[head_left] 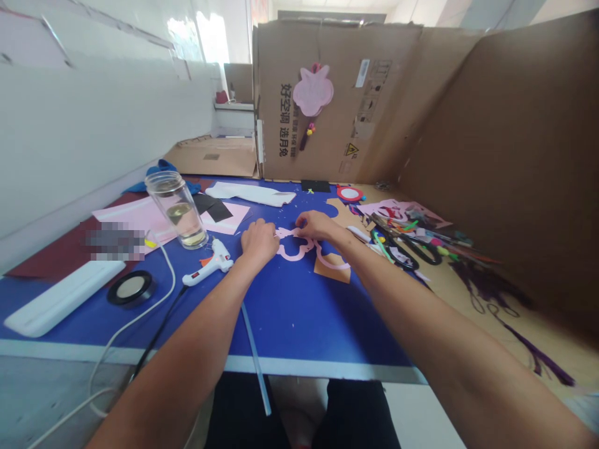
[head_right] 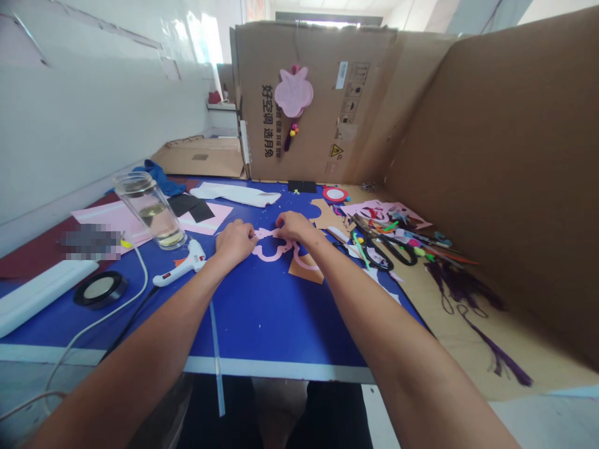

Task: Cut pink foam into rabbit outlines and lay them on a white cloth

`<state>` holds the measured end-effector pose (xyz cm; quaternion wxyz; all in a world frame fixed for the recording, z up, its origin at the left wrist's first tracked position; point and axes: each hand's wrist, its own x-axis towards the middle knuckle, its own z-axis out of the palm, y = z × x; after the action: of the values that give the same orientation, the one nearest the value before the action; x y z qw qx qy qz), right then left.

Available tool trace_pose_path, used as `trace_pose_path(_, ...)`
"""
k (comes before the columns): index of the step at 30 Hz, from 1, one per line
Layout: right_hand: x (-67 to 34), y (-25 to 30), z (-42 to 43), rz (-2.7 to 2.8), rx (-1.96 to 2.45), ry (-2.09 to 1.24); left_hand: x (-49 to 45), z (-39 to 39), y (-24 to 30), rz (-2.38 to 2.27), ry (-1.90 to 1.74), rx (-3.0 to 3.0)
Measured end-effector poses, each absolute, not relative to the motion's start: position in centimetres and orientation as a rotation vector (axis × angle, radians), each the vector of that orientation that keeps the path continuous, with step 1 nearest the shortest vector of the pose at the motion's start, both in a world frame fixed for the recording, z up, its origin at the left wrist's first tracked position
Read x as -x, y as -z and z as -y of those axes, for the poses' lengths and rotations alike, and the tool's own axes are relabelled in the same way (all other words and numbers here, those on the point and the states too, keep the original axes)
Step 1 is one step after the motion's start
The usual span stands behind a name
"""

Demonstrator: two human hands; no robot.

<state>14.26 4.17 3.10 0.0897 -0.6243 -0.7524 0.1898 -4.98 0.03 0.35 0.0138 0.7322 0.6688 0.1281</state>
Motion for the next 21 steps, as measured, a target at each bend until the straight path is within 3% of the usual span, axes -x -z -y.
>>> trace_pose_path(12, -13.8, -3.5, -3.6, 2.276, 1.873, -0.595, 5.0, 0.0, -0.6, -2.073, -0.425, -2.25)
trace_pose_path(21, -15.5, -2.2, -3.3, 2.121, 1.665, -0.47, 5.5, -0.8, -1.2, -1.932, -0.738, -1.945)
